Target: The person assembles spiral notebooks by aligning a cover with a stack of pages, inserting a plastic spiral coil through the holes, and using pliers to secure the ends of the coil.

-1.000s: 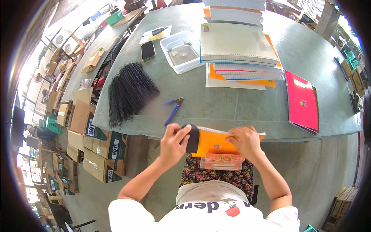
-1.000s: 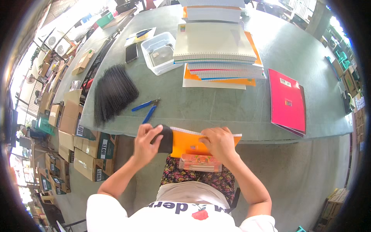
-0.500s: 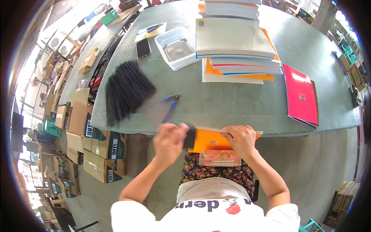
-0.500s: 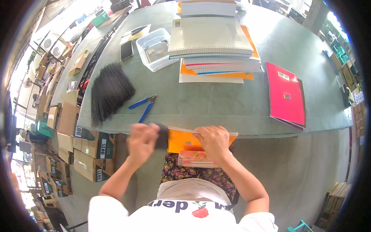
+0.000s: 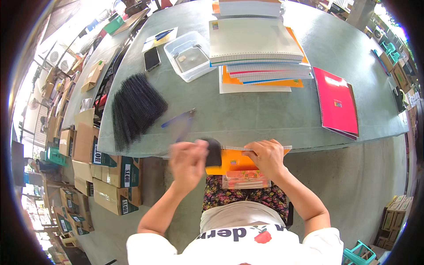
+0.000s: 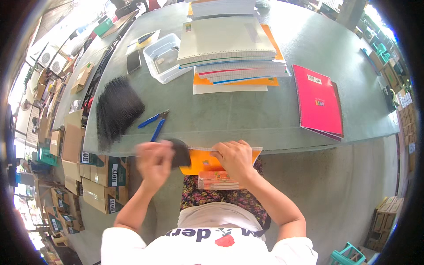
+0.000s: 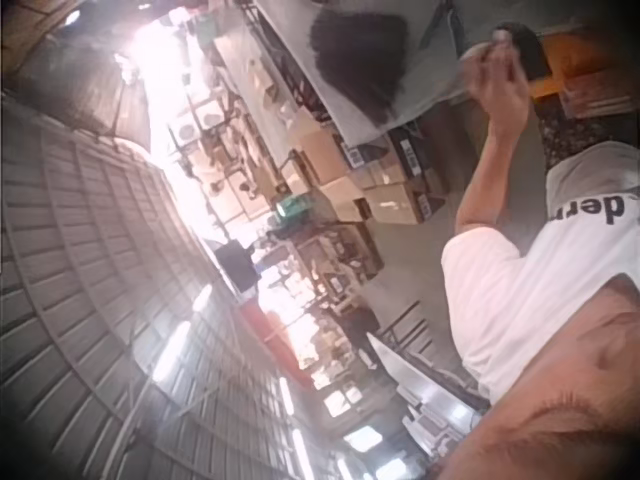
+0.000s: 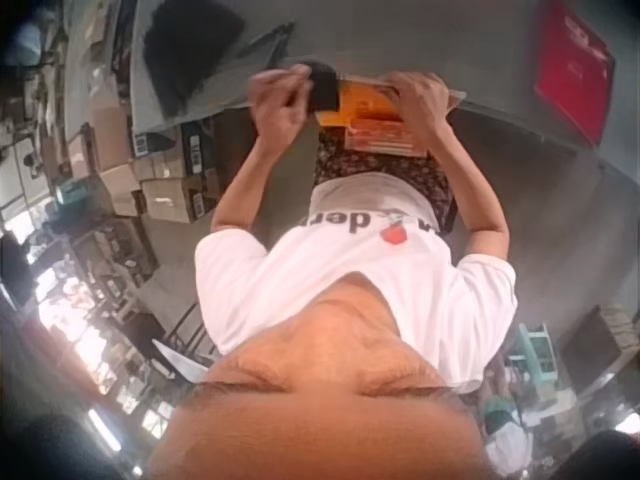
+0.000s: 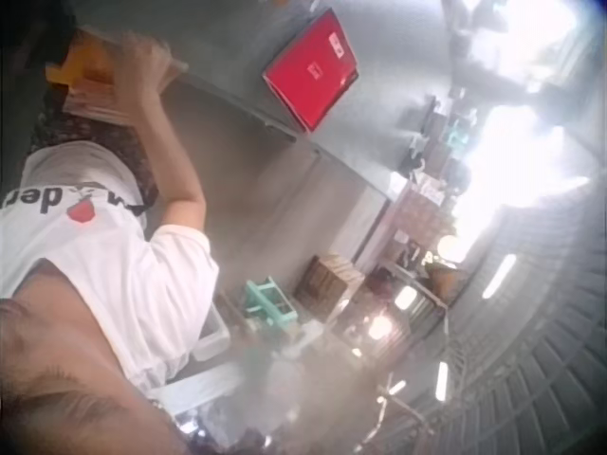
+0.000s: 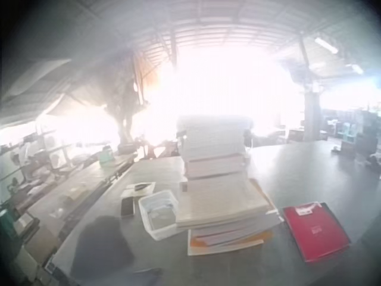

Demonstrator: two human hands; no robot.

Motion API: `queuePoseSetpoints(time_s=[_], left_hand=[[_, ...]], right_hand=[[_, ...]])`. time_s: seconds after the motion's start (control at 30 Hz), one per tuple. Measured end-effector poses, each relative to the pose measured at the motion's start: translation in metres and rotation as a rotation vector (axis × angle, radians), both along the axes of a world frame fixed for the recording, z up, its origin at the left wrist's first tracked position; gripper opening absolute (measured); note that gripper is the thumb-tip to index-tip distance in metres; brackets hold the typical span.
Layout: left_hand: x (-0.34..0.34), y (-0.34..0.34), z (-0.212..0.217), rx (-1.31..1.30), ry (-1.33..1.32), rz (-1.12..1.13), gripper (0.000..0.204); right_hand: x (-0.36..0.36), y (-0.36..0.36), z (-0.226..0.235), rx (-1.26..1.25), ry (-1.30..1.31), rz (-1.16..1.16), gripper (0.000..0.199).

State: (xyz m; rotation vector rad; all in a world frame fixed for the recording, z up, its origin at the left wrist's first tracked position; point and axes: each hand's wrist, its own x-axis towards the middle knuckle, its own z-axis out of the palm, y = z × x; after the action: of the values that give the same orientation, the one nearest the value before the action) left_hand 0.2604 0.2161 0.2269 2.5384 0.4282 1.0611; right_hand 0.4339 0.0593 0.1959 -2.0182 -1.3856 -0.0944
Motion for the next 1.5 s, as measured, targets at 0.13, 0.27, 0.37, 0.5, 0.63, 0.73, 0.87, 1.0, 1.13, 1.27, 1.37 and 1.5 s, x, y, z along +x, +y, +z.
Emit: queuePoseSetpoints(time_s=[0.13,0.27,0.37,0.5,0.63,0.73,0.87,1.0,1.13,1.27,1.37,1.5], left_hand=[[0.007,-0.002,0.011,-0.022,0.119,-0.167,0.032],[0.005,-0.009,-0.002,-0.044,0.224,-0.19,0.028],[0.014,-0.015,0.003,-0.089,0.25,-0.363,0.032],[0.031,-0.012,0.004,-0.032,0.129,-0.095,0.024],[0.031,-0.021,0.013,-0.177,0.337,-0.33,0.027],[0.047,-0.016,0.015,0.043,0.059,-0.047,0.029],[0.05,-0.023,0.014,-0.191,0.326,-0.355,0.029],[0.06,-0.025,0.009,-0.115,0.099,-0.157,0.029],[0.065,-0.031,0.017,-0.154,0.253,-0.315,0.026],[0.065,-0.041,0.012,-0.18,0.373,-0.385,0.03],[0.08,-0.034,0.021,-0.207,0.248,-0.436,0.032],[0.08,-0.045,0.012,-0.207,0.464,-0.441,0.027]], right_hand=[[0.002,-0.003,-0.003,0.016,-0.019,0.041,0.015],[0.0,-0.003,0.003,-0.003,0.006,0.007,0.013],[0.004,-0.002,0.001,0.014,0.007,0.022,0.013],[0.001,-0.005,0.005,-0.061,0.003,-0.006,0.012],[0.025,-0.032,0.033,-0.275,0.017,-0.004,0.015],[0.053,-0.06,0.036,-0.252,0.573,0.027,0.022],[0.05,-0.076,-0.002,0.184,1.345,0.005,0.02],[0.042,-0.074,-0.027,0.405,1.466,0.069,0.017],[0.039,-0.073,-0.025,0.429,1.396,0.05,0.016],[0.039,-0.071,-0.02,0.381,1.399,0.034,0.016],[0.036,-0.072,-0.02,0.405,1.417,0.047,0.016],[0.038,-0.071,-0.025,0.412,1.387,0.045,0.014]])
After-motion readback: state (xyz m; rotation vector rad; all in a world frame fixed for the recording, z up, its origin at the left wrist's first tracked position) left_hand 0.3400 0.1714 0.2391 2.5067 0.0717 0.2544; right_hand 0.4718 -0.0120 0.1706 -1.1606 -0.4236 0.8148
